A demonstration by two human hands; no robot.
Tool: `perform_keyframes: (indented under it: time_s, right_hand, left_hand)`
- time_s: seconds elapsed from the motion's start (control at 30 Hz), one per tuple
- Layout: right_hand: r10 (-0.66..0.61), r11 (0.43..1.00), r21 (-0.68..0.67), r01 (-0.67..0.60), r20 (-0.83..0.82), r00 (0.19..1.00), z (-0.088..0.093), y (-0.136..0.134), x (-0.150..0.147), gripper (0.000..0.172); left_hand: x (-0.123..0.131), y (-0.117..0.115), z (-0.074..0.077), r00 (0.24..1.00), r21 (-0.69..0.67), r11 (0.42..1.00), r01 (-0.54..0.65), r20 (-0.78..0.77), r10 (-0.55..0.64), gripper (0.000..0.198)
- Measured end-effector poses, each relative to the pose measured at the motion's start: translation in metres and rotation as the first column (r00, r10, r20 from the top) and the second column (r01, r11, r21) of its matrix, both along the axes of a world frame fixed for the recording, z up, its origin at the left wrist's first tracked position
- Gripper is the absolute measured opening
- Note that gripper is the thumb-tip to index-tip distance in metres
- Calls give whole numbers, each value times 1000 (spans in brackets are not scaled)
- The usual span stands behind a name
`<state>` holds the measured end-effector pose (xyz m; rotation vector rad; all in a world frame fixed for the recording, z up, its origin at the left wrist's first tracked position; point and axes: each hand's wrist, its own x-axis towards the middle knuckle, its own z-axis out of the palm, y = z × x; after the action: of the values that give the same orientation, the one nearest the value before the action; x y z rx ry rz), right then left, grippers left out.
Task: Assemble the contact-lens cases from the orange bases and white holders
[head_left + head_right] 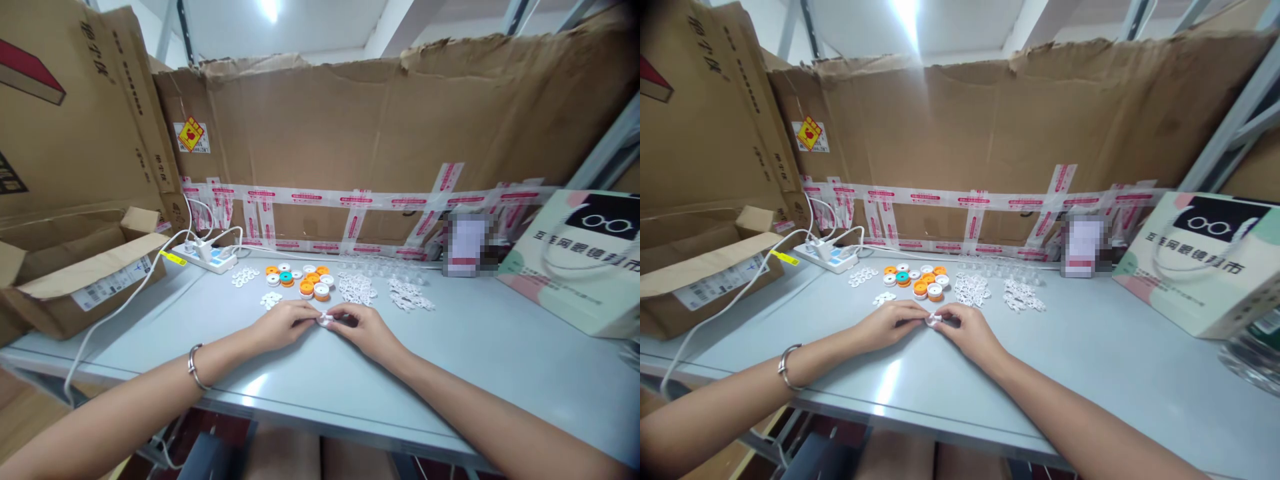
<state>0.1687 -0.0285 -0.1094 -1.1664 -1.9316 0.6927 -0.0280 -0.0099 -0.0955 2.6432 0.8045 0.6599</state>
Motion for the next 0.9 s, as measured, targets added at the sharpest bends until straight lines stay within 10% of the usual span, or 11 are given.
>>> perform_keyframes:
  time_s: [0.9]
  right_hand:
    - [13, 1000, 14, -13, 25, 1000, 0, 2, 2, 13]
  left_hand:
    - [1, 0, 1, 998, 82, 997, 11, -55, -6, 27]
